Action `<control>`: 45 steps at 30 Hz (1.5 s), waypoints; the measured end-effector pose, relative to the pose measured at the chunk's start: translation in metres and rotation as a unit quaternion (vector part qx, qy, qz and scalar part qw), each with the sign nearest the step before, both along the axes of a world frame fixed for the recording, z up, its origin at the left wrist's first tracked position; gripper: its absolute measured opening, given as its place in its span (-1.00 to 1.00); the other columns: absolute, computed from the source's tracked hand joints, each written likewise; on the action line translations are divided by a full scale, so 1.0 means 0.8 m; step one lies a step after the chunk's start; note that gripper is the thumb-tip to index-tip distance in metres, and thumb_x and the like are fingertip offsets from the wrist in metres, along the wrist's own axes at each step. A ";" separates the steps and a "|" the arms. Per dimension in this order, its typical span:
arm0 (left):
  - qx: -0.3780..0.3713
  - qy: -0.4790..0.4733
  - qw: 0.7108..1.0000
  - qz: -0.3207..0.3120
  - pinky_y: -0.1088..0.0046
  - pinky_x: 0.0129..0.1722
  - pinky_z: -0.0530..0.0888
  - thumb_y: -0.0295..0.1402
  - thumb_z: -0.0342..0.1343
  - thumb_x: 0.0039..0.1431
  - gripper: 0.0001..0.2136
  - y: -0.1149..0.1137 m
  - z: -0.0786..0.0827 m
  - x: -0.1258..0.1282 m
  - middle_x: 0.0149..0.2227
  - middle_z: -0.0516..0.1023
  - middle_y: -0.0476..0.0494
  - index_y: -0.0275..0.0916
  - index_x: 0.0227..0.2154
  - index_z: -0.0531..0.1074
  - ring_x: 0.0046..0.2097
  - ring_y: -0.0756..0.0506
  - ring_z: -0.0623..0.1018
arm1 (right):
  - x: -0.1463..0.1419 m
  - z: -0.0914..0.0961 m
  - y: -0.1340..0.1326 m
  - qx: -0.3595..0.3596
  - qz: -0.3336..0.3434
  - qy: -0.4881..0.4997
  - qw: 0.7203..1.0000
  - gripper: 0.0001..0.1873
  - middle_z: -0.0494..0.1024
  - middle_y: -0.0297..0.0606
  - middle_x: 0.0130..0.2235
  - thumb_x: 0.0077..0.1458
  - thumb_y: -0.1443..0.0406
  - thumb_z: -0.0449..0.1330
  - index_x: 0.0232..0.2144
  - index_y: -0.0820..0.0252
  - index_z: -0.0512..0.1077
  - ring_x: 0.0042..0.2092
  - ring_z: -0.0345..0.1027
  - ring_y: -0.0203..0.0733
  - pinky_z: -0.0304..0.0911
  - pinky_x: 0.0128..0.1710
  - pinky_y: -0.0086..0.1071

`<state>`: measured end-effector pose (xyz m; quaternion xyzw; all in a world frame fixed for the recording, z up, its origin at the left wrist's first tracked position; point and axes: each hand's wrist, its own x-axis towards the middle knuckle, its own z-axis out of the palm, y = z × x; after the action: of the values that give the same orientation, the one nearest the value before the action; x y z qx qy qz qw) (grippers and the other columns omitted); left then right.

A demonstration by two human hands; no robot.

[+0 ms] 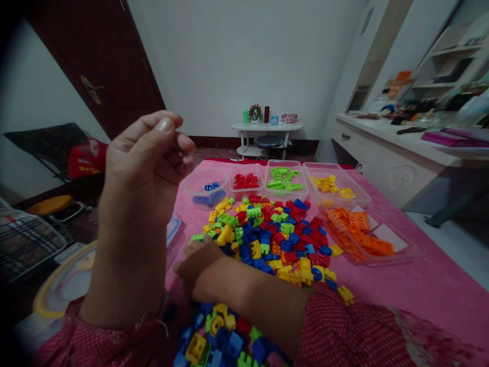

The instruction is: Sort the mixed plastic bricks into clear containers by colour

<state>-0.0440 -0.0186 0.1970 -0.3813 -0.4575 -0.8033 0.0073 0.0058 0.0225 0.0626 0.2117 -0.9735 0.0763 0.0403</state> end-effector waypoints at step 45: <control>-0.179 -0.021 0.982 0.050 0.60 -0.57 0.28 -0.28 0.15 0.01 -0.86 0.034 -0.046 -0.053 -0.52 0.52 -0.03 -0.26 -0.42 0.46 -0.55 0.09 0.42 | 0.059 0.007 -0.003 0.077 -0.041 0.037 0.996 -0.79 0.49 -0.03 -0.15 0.04 0.45 0.13 -0.25 0.33 0.49 -0.07 0.28 -0.01 0.22 -0.10 -0.13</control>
<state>-0.0861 0.0088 0.1602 -0.3365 -0.6121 -0.7150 -0.0302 0.0532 0.0204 0.0682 0.1771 -0.9822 -0.0084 0.0629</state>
